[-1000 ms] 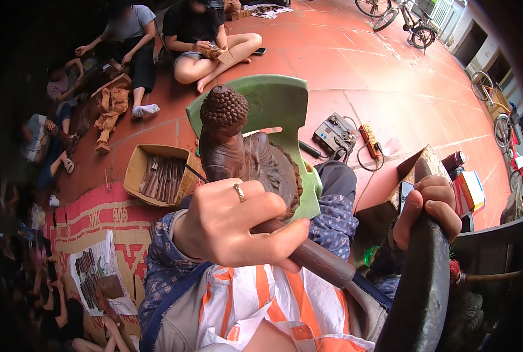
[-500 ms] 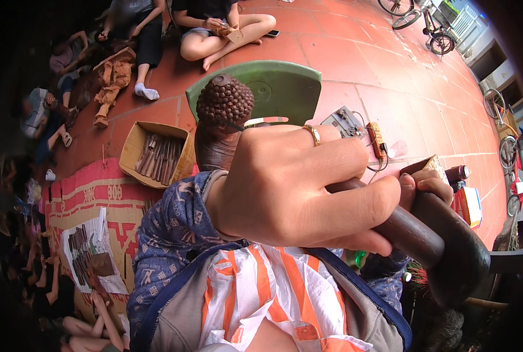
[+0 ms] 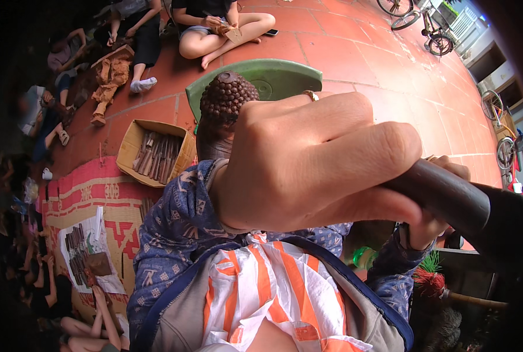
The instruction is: The person carves a wooden Buddha statue using a chisel and mallet. They hold the statue with one hand and use the chisel to refine the head and facial details, occasionally tapping the chisel with a mallet to remove wood shavings.
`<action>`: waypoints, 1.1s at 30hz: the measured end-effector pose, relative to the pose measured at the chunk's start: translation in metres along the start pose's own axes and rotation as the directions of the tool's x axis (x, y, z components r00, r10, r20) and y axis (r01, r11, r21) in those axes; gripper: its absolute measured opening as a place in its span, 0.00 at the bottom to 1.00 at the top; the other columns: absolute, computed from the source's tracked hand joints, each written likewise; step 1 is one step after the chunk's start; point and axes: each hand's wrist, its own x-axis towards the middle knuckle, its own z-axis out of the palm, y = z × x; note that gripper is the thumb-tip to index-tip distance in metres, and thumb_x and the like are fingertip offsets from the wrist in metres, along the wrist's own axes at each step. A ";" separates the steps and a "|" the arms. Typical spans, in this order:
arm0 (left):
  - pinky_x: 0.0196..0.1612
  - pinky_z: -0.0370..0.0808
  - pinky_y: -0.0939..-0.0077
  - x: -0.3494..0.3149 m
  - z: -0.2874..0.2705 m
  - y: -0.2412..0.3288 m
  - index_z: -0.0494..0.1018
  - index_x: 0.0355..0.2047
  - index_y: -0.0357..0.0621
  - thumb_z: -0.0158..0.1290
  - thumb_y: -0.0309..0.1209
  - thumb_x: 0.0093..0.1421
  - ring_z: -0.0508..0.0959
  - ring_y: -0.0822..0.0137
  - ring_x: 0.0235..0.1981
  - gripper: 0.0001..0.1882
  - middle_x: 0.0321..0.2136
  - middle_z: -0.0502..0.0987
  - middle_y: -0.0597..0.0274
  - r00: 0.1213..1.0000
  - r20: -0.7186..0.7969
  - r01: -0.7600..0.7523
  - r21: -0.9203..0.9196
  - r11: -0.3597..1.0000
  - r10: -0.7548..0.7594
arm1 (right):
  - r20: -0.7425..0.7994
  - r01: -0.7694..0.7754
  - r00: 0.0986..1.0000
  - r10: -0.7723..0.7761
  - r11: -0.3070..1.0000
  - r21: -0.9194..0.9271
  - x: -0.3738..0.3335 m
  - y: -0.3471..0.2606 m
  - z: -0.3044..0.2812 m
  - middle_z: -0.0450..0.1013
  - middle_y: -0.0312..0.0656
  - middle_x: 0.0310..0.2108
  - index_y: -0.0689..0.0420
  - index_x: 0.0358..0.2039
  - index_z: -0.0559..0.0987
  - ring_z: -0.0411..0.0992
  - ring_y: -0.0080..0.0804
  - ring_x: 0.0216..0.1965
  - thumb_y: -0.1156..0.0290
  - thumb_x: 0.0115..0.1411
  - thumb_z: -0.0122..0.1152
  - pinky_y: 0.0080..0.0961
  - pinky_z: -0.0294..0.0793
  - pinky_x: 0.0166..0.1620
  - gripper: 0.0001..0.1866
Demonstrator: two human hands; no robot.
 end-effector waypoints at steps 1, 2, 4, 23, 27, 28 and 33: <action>0.16 0.68 0.72 0.000 0.002 0.000 0.71 0.26 0.52 0.57 0.51 0.49 0.76 0.66 0.18 0.18 0.17 0.67 0.66 1.000 -0.009 0.003 0.012 1.000 -0.002 | 0.018 -0.020 1.000 0.021 0.998 -0.064 0.004 -0.002 -0.005 0.71 0.43 0.32 0.64 0.44 0.68 0.70 0.27 0.33 0.64 0.48 0.72 0.25 0.69 0.42 0.28; 0.17 0.68 0.72 -0.001 0.003 0.000 0.71 0.25 0.52 0.58 0.50 0.48 0.76 0.66 0.18 0.17 0.17 0.68 0.66 1.000 -0.010 0.003 0.017 1.000 -0.003 | 0.035 -0.039 0.998 0.044 0.991 -0.128 0.005 -0.003 -0.008 0.71 0.43 0.32 0.64 0.43 0.68 0.69 0.28 0.33 0.65 0.48 0.71 0.26 0.68 0.42 0.28; 0.17 0.68 0.72 -0.003 0.007 -0.001 0.70 0.25 0.52 0.59 0.48 0.46 0.76 0.65 0.19 0.17 0.17 0.68 0.66 1.000 -0.009 0.004 0.026 1.000 -0.004 | 0.047 0.019 0.999 -0.010 0.982 -0.186 0.007 -0.001 -0.008 0.69 0.44 0.34 0.65 0.42 0.68 0.68 0.28 0.34 0.75 0.50 0.64 0.24 0.67 0.41 0.21; 0.18 0.68 0.69 0.003 0.007 -0.005 0.71 0.28 0.52 0.60 0.49 0.46 0.75 0.62 0.18 0.18 0.17 0.67 0.65 0.988 -0.156 0.001 -0.065 0.998 -0.012 | -0.024 -0.005 1.000 -0.006 0.907 -0.421 -0.004 0.010 -0.052 0.71 0.46 0.50 0.65 0.53 0.70 0.71 0.33 0.50 0.79 0.56 0.63 0.28 0.68 0.55 0.23; 0.19 0.69 0.68 0.004 0.012 -0.008 0.72 0.28 0.51 0.60 0.48 0.47 0.75 0.61 0.19 0.17 0.18 0.67 0.64 0.977 -0.213 0.005 -0.055 0.998 -0.017 | -0.072 -0.060 0.997 0.036 0.924 -0.377 0.005 0.001 -0.045 0.72 0.44 0.48 0.65 0.51 0.71 0.71 0.30 0.47 0.79 0.56 0.64 0.26 0.69 0.52 0.22; 0.19 0.69 0.68 0.004 0.012 -0.009 0.72 0.28 0.51 0.60 0.48 0.47 0.75 0.61 0.19 0.17 0.18 0.68 0.64 0.975 -0.221 0.006 -0.045 0.999 -0.016 | -0.079 -0.092 0.995 0.067 0.915 -0.392 0.008 -0.001 -0.043 0.72 0.44 0.46 0.65 0.50 0.72 0.71 0.28 0.44 0.79 0.55 0.64 0.24 0.70 0.49 0.21; 0.19 0.70 0.68 0.006 0.012 -0.012 0.73 0.30 0.51 0.61 0.46 0.46 0.75 0.61 0.19 0.17 0.19 0.68 0.64 0.971 -0.240 -0.003 -0.063 0.998 -0.012 | -0.047 -0.147 0.989 0.140 0.914 -0.379 0.019 -0.005 -0.042 0.73 0.40 0.37 0.65 0.45 0.76 0.71 0.21 0.34 0.82 0.54 0.64 0.19 0.69 0.38 0.16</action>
